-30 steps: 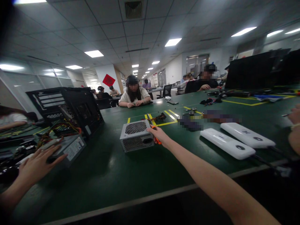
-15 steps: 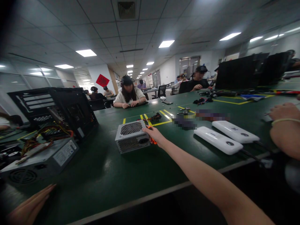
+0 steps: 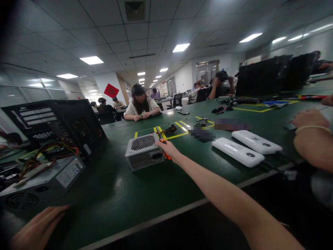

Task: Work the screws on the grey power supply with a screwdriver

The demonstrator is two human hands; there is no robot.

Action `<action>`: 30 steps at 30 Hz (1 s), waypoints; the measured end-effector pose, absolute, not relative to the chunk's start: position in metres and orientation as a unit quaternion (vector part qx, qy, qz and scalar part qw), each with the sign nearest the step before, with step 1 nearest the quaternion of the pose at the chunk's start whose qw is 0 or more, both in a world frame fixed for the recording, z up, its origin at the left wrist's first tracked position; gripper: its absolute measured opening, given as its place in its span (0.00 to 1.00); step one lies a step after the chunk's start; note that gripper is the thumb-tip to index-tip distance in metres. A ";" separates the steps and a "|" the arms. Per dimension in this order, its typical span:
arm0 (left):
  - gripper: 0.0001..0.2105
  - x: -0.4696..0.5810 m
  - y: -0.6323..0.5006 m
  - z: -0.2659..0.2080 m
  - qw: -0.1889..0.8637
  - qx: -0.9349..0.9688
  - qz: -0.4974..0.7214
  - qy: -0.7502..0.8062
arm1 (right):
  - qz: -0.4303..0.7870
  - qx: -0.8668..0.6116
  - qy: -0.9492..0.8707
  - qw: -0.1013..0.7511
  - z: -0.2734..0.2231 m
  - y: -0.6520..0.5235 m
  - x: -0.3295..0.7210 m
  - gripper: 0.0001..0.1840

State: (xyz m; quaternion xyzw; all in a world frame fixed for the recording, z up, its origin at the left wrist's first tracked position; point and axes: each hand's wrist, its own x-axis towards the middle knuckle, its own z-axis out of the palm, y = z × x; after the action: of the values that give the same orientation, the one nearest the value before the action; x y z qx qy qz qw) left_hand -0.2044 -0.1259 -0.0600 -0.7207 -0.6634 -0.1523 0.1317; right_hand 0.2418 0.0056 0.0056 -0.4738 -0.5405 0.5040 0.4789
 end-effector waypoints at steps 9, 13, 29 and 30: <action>0.16 -0.005 -0.083 0.028 0.107 -0.897 -0.098 -0.418 | 0.480 -0.471 -0.569 0.473 0.005 0.002 0.227 0.23; 0.13 0.037 -0.060 0.026 0.149 -0.915 -0.029 -0.375 | 0.468 -0.465 -0.586 0.470 0.003 0.005 0.225 0.23; 0.19 0.033 -0.035 -0.008 0.118 -0.893 -0.092 -0.424 | 0.424 -0.479 -0.622 0.451 -0.001 0.010 0.221 0.24; 0.19 0.033 -0.035 -0.007 0.104 -0.892 -0.101 -0.429 | 0.417 -0.483 -0.626 0.447 0.000 0.009 0.221 0.23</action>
State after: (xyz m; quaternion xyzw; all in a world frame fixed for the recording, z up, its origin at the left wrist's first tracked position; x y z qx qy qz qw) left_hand 0.0326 -0.0349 -0.0071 -0.8915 -0.4293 -0.1006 0.1038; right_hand 0.2212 0.0092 0.0002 -0.4835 -0.6262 0.4173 0.4472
